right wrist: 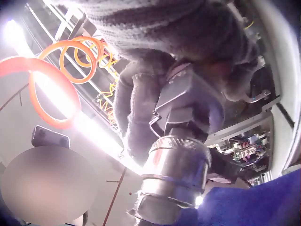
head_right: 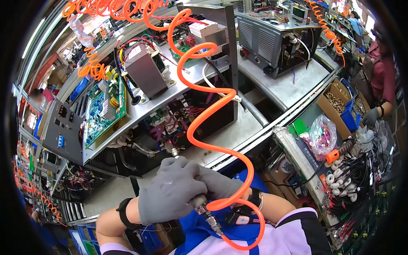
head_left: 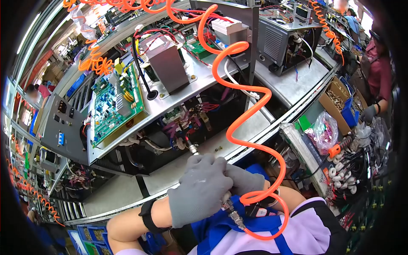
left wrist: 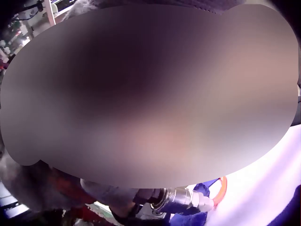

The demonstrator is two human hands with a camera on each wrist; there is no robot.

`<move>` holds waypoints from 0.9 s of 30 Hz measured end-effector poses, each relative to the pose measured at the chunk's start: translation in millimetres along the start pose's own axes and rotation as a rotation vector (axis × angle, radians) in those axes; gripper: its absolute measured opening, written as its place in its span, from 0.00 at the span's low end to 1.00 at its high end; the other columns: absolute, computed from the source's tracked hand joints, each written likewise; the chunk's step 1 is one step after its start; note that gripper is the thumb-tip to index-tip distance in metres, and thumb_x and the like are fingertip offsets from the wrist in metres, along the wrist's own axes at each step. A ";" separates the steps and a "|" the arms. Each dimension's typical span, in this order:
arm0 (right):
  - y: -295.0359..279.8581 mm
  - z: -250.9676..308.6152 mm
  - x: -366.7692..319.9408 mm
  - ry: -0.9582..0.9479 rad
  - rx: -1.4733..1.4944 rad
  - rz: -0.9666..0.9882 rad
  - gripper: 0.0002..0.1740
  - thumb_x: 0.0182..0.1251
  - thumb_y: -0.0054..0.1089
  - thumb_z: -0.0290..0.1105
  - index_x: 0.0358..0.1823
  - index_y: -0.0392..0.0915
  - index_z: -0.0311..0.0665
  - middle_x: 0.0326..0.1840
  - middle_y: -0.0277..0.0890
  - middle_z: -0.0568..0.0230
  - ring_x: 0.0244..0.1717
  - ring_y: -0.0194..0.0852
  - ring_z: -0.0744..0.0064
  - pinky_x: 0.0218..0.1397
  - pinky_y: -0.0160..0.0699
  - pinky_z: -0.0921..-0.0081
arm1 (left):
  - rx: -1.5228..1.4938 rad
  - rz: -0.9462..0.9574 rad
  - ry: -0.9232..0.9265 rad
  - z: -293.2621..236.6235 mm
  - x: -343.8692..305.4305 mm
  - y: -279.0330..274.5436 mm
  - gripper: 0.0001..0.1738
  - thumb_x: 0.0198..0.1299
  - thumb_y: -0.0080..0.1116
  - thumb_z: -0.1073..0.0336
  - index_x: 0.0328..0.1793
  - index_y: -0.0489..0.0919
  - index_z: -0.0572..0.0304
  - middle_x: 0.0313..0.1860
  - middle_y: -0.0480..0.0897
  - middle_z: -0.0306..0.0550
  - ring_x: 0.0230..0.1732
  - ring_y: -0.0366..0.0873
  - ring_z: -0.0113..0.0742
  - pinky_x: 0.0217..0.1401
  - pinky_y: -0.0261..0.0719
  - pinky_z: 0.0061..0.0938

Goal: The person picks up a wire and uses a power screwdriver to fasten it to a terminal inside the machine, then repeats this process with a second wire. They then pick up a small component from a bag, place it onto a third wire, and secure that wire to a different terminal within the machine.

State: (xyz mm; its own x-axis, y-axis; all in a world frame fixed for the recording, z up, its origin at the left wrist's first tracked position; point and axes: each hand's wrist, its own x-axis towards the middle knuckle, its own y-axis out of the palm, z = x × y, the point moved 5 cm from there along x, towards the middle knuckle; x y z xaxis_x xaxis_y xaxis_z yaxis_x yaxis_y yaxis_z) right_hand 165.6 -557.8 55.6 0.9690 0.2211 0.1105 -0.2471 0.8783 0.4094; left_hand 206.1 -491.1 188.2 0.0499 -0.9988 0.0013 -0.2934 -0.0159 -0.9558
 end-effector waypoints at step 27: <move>13.9 30.5 -1.7 0.315 0.454 -0.349 0.25 0.71 0.51 0.45 0.64 0.67 0.40 0.47 0.77 0.63 0.38 0.77 0.79 0.35 0.78 0.80 | -0.326 -0.678 -0.220 1.7 -56.5 31.9 0.12 0.47 0.73 0.67 0.39 0.85 0.54 0.33 0.82 0.43 0.34 0.78 0.40 0.36 0.75 0.31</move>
State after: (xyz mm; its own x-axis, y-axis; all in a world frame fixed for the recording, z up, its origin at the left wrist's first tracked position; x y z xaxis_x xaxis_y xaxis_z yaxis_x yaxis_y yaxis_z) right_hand 160.3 -558.9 88.7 0.9314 0.1295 -0.3403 0.1711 0.6694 0.7230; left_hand 195.5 -435.1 157.1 0.4963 -0.7340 0.4636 -0.3949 -0.6664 -0.6324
